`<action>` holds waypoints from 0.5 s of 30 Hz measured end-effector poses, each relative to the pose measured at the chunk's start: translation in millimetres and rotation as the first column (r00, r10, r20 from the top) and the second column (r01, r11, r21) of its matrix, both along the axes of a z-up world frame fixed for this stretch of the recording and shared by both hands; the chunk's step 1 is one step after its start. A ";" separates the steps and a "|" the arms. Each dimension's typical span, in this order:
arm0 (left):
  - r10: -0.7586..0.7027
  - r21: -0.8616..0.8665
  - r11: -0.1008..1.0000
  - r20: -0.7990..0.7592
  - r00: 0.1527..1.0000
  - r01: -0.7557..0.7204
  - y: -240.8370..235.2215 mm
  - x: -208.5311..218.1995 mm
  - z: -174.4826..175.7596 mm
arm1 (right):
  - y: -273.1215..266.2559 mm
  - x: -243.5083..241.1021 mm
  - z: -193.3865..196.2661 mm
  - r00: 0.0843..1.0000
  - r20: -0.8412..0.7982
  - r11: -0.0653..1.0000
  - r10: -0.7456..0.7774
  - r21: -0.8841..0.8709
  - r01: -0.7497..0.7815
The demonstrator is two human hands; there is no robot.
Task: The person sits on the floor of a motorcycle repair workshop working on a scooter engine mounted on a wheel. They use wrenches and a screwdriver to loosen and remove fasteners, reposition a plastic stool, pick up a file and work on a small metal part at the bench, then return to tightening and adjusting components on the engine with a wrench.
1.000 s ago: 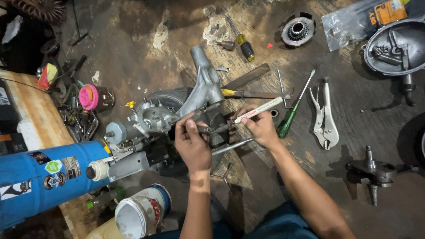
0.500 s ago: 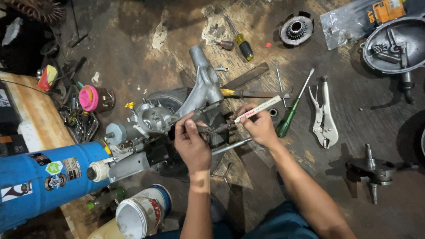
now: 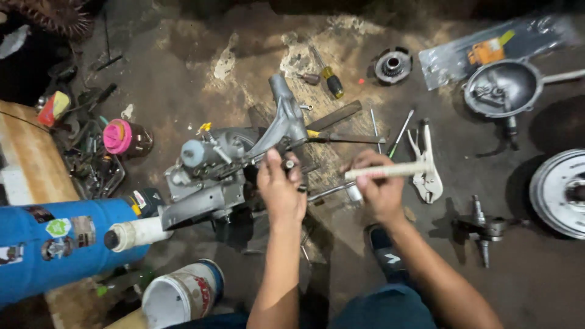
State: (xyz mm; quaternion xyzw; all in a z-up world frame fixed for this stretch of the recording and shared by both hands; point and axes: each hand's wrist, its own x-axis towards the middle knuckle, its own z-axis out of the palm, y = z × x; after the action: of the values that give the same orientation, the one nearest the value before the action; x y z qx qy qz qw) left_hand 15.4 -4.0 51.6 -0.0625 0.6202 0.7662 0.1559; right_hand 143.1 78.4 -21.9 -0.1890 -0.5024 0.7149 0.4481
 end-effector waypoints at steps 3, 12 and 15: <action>-0.042 0.246 0.969 0.188 0.981 -0.006 -2.2 13.7 18.6 | -29.3 20.5 40.8 0.991 -0.115 0.994 0.072 0.086 -0.062; -0.313 0.525 0.845 0.329 0.891 0.103 -18.6 30.3 54.4 | -67.1 33.3 85.6 0.994 -0.108 0.987 0.022 0.162 -0.004; -0.320 0.572 0.815 0.317 0.893 0.089 -25.8 33.0 64.8 | -75.8 30.8 90.3 0.993 -0.117 0.984 0.009 0.180 0.012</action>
State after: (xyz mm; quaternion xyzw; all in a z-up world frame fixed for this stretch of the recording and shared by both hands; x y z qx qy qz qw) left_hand 48.4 -29.8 116.4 -0.1017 0.3354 0.8590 0.3733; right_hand 174.0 2.7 68.4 -0.1059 -0.5376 0.6761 0.4925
